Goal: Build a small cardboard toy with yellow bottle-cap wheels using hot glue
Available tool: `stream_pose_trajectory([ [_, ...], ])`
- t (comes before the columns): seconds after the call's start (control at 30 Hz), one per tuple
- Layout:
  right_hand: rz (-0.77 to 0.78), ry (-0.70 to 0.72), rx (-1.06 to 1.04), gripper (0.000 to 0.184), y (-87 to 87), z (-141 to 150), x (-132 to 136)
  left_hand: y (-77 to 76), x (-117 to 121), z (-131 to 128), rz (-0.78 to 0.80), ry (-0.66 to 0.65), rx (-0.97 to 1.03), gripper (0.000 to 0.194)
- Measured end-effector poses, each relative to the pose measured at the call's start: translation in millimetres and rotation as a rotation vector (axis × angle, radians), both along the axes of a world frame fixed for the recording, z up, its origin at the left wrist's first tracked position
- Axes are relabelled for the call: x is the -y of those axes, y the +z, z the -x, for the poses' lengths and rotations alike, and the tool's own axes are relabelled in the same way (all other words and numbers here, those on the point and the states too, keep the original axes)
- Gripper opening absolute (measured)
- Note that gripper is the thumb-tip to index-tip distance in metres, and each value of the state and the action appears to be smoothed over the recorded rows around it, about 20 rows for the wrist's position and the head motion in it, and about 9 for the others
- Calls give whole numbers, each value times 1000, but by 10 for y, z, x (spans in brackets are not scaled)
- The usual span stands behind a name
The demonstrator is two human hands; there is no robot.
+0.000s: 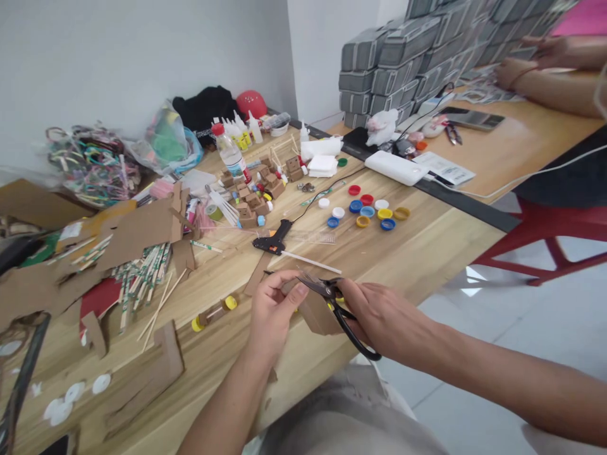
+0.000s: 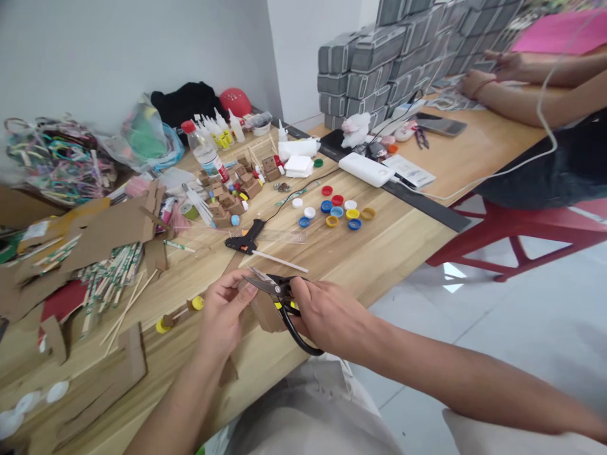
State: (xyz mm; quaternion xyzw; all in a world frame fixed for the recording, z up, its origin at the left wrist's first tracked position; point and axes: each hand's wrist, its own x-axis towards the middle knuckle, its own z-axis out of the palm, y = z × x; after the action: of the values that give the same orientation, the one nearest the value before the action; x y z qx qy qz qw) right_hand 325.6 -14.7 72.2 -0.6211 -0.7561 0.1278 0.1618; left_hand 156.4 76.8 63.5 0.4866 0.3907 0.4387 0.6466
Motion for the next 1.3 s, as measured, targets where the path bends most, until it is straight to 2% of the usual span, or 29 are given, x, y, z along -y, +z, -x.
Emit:
stream_pose_trajectory([
  [0.17,16,6,25,13,-2,-39,-1,-19,-35,-37,-34,4,-26,44],
  [0.3,70,11,32,10,-12,-76,-55,-39,-67,-46,27,-41,-27,47],
  [0.4,93,23,3,6,-104,-87,-88,-14,-74,-64,90,-61,-1,51],
  [0.57,3,-67,-10,3,-247,-29,-78,63,-47,-113,159,-22,48,53],
  [0.83,-43,-46,27,7,-20,-35,-45,54,-58,-80,69,-22,16,49],
  [1.1,-76,-63,117,10,-32,-61,-62,44,-81,-112,6,-46,8,47],
  [1.3,-71,-72,148,12,-74,-93,-61,17,-120,-154,32,-79,1,47],
])
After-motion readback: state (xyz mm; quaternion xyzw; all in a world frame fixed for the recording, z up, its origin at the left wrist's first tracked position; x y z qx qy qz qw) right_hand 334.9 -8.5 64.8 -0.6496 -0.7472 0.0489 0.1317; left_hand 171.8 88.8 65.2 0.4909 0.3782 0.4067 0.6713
